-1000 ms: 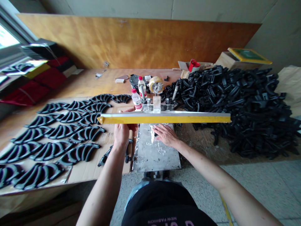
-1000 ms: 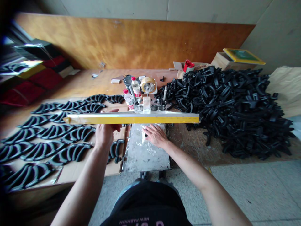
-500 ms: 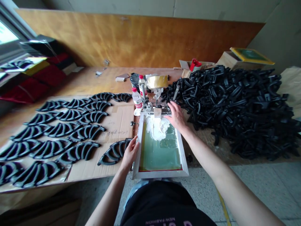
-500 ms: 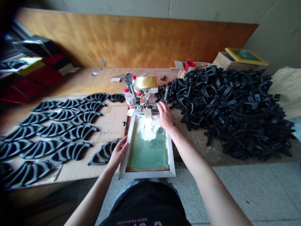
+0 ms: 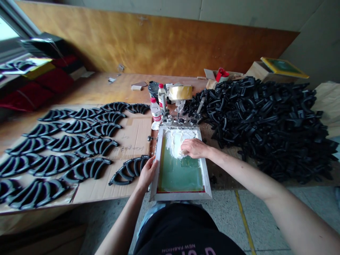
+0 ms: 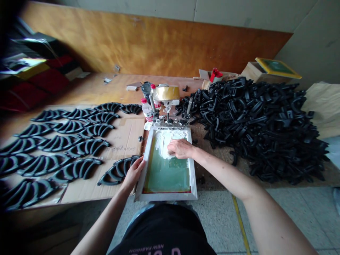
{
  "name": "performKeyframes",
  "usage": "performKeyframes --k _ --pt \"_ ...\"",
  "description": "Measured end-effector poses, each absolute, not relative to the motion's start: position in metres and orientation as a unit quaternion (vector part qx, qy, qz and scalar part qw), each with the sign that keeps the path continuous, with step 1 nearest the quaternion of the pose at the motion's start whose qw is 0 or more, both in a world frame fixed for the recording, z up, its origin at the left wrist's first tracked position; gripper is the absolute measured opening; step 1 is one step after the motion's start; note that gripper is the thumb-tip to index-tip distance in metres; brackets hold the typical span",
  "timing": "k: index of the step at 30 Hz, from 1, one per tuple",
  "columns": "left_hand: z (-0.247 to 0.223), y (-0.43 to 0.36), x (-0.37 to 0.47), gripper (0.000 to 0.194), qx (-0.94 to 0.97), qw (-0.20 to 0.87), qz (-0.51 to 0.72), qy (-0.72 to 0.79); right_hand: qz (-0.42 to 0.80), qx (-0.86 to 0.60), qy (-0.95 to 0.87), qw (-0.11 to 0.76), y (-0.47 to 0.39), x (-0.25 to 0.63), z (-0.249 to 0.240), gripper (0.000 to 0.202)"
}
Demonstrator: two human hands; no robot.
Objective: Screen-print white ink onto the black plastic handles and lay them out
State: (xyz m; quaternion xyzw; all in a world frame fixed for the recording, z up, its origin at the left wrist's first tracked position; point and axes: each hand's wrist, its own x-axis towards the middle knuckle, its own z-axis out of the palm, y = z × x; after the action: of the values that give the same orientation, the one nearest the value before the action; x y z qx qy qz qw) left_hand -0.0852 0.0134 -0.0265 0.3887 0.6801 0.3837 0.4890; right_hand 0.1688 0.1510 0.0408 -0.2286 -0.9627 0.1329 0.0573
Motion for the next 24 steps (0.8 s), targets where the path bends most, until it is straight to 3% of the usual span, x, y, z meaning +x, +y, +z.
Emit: performKeyframes --k 6,11,17,21,24 --pt "-0.023 0.013 -0.085 0.066 0.380 0.504 0.375 0.679 0.076 -0.266 -0.953 0.123 0.136 0.166 0.016 0.020" --pt "-0.015 0.014 -0.085 0.067 0.366 0.510 0.378 0.680 0.121 -0.286 -0.941 0.135 0.146 0.169 0.022 0.013" --pt "0.037 0.013 -0.087 0.071 0.367 0.515 0.384 0.672 0.088 -0.475 -0.857 0.179 0.213 0.154 0.063 0.061" --pt "0.077 0.026 -0.087 0.055 0.395 0.475 0.451 0.644 0.063 -0.571 -0.771 0.274 0.229 0.203 0.064 0.043" --pt "0.096 0.050 -0.081 0.058 0.394 0.454 0.519 0.608 0.088 -0.630 -0.708 0.305 0.218 0.243 0.036 0.027"
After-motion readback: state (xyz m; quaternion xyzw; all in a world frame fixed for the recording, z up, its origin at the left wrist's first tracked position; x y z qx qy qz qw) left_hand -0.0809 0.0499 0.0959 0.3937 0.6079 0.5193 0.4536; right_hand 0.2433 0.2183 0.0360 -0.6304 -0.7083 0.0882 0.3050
